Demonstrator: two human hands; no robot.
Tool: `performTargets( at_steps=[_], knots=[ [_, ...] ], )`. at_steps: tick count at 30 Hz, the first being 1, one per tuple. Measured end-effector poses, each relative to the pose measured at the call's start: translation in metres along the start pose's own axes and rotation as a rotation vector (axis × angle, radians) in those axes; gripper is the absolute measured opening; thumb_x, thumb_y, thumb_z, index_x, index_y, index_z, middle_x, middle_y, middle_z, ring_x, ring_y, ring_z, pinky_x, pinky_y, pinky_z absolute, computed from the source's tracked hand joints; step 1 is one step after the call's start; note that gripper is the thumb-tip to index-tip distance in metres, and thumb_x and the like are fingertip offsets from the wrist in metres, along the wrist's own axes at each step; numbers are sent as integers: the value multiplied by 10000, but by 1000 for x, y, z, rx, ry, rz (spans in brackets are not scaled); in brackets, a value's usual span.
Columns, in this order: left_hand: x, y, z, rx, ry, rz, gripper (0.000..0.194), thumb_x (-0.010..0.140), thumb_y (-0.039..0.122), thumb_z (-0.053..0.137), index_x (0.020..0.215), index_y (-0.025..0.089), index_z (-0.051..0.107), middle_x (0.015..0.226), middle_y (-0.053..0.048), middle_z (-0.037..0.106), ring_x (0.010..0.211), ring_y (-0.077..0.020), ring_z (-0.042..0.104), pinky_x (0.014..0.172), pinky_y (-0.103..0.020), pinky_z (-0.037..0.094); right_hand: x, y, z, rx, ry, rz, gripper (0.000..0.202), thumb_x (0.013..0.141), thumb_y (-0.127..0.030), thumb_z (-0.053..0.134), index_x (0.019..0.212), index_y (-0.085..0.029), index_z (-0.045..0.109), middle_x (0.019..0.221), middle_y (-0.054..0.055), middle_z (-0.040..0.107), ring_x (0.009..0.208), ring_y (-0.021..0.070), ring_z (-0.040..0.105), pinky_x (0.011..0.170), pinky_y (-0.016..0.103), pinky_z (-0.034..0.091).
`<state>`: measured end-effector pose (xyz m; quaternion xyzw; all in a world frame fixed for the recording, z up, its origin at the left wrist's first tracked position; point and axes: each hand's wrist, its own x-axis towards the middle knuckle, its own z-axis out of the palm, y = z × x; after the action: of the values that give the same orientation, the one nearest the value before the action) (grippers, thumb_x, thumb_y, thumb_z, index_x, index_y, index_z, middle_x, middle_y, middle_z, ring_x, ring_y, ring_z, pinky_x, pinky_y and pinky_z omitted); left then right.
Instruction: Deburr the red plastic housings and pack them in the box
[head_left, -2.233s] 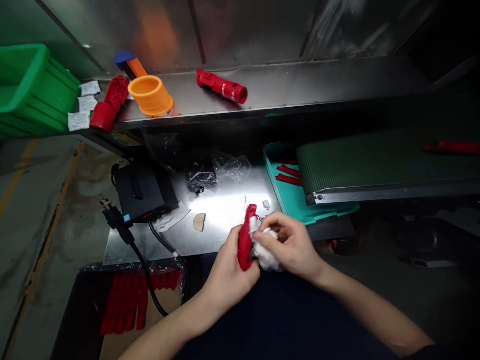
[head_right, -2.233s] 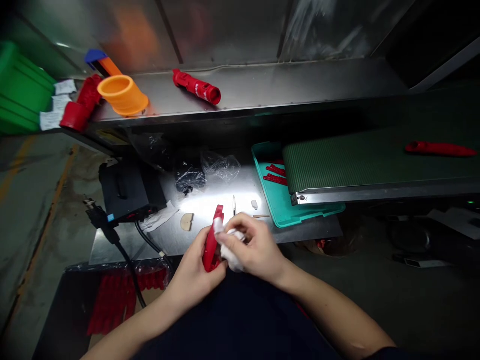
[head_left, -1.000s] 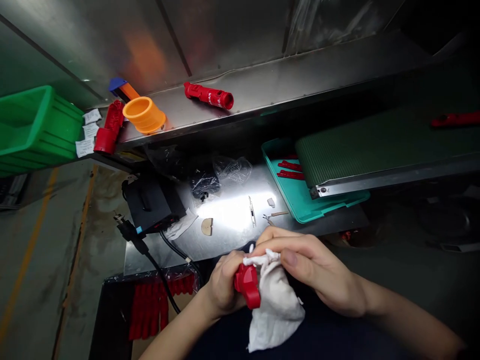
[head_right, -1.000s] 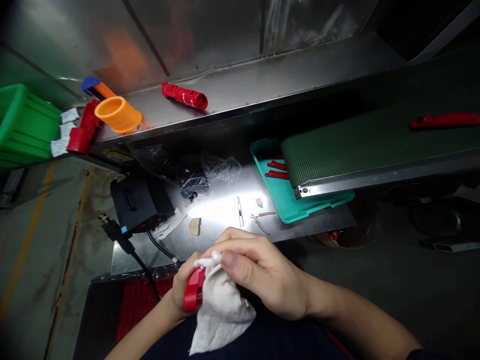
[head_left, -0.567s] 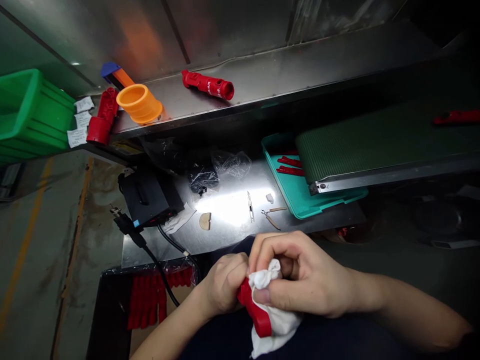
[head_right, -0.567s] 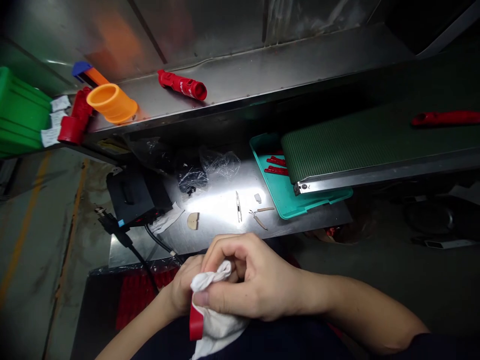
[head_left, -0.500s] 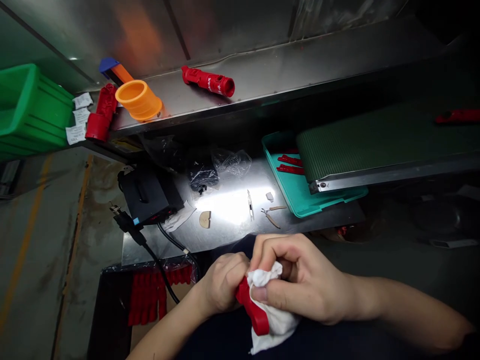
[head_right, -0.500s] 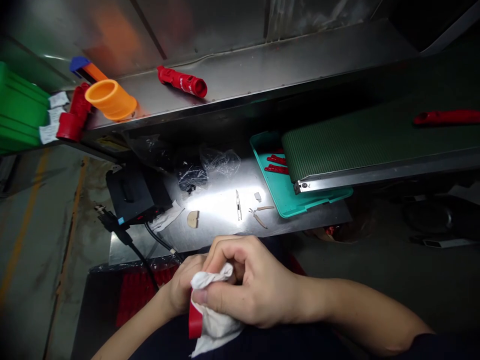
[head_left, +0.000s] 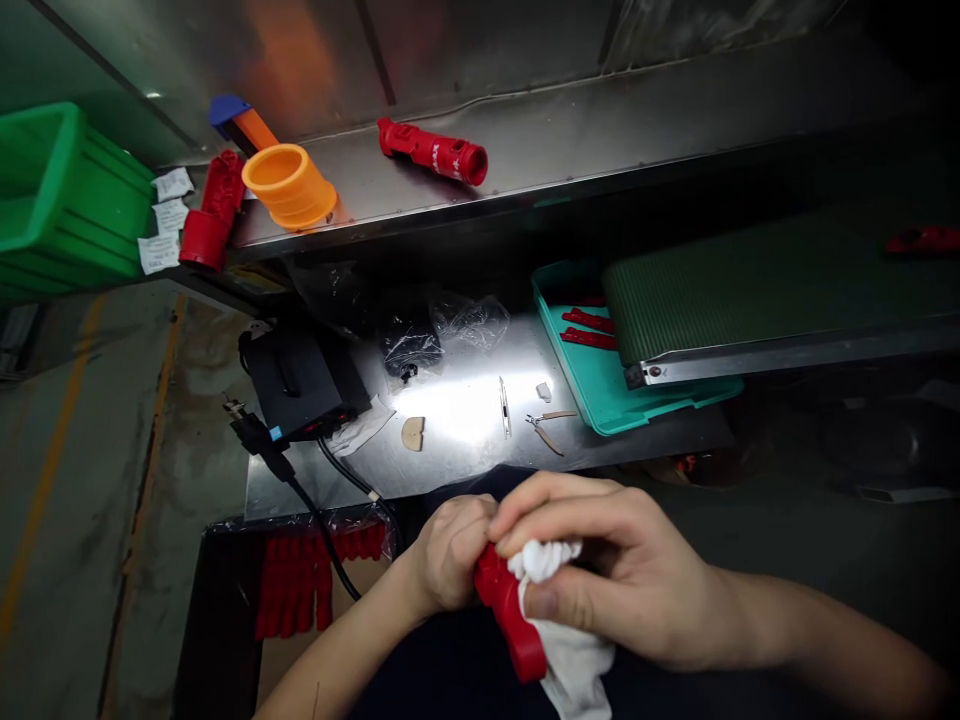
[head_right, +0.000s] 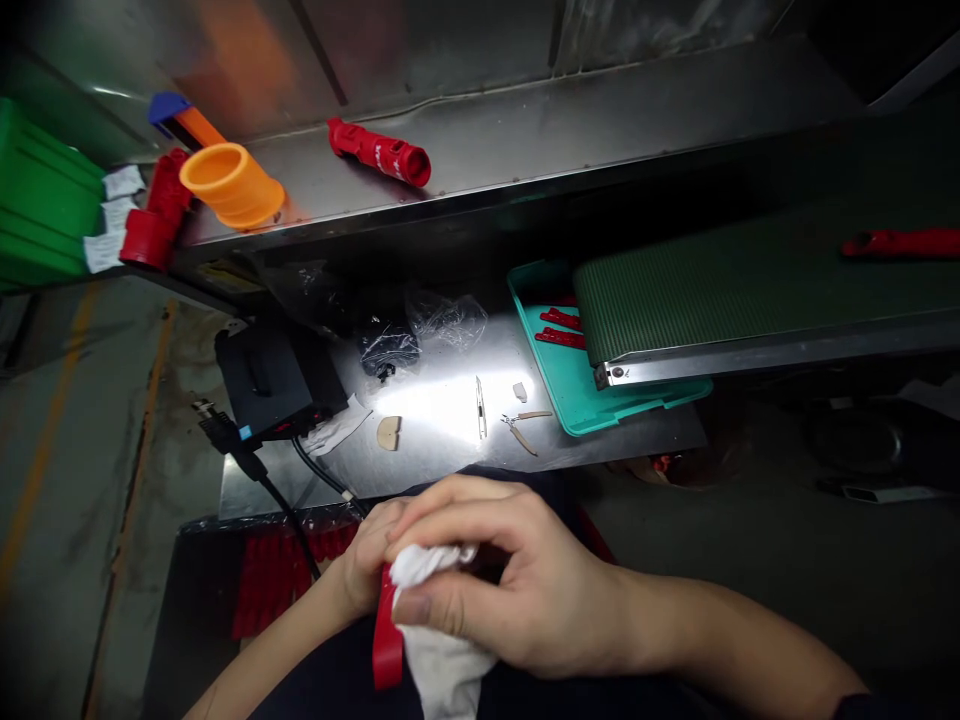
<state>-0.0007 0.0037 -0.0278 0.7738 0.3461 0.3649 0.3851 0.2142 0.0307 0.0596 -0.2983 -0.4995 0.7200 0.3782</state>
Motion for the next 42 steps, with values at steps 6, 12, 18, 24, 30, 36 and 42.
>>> performTargets(
  at_steps=[6,12,18,24,30,36,42],
  knots=[
    [2,0,3,76,-14,131,122,980,255,530,859,242,528,700,-5,618,621,-179,614,563,-293,527,1,-1,12,-210,43,-169,160,908,-103,659,1022,-162,755,983,98,769,857,187,740,749,275,596],
    [1,-2,4,112,-8,189,126,971,211,492,867,252,550,645,20,564,566,-175,573,542,-303,498,1,8,17,-87,132,22,125,910,-169,621,833,-149,716,785,60,715,686,159,659,623,257,539],
    [-3,-1,6,142,37,143,28,951,217,542,945,241,553,711,2,612,643,-196,619,609,-336,548,-1,7,3,2,-37,-3,146,945,-192,705,1066,-187,785,1056,75,768,941,178,724,866,289,587],
    [-9,-3,13,138,65,86,55,888,220,602,882,244,553,668,14,576,579,-181,567,542,-312,482,2,7,9,-80,20,-75,159,891,-115,697,1004,-182,786,980,77,782,861,186,741,769,283,608],
    [-8,-3,11,53,53,83,141,949,264,541,810,251,552,616,-2,562,550,-197,557,525,-341,494,10,8,15,48,32,102,183,923,-318,738,865,-146,762,828,62,741,765,172,692,705,264,571],
    [-8,-1,7,33,47,104,99,988,264,535,918,239,600,696,-19,653,637,-206,643,622,-356,576,5,-1,3,53,-93,-116,147,959,-248,724,1039,-151,801,1030,106,782,881,165,740,808,254,601],
    [-10,-4,8,47,48,26,82,1001,287,526,983,243,593,792,-37,696,694,-203,673,625,-337,564,-3,-12,4,-455,-198,-469,244,898,-43,640,1126,-43,726,1089,214,774,1004,253,775,857,259,638]
  ],
)
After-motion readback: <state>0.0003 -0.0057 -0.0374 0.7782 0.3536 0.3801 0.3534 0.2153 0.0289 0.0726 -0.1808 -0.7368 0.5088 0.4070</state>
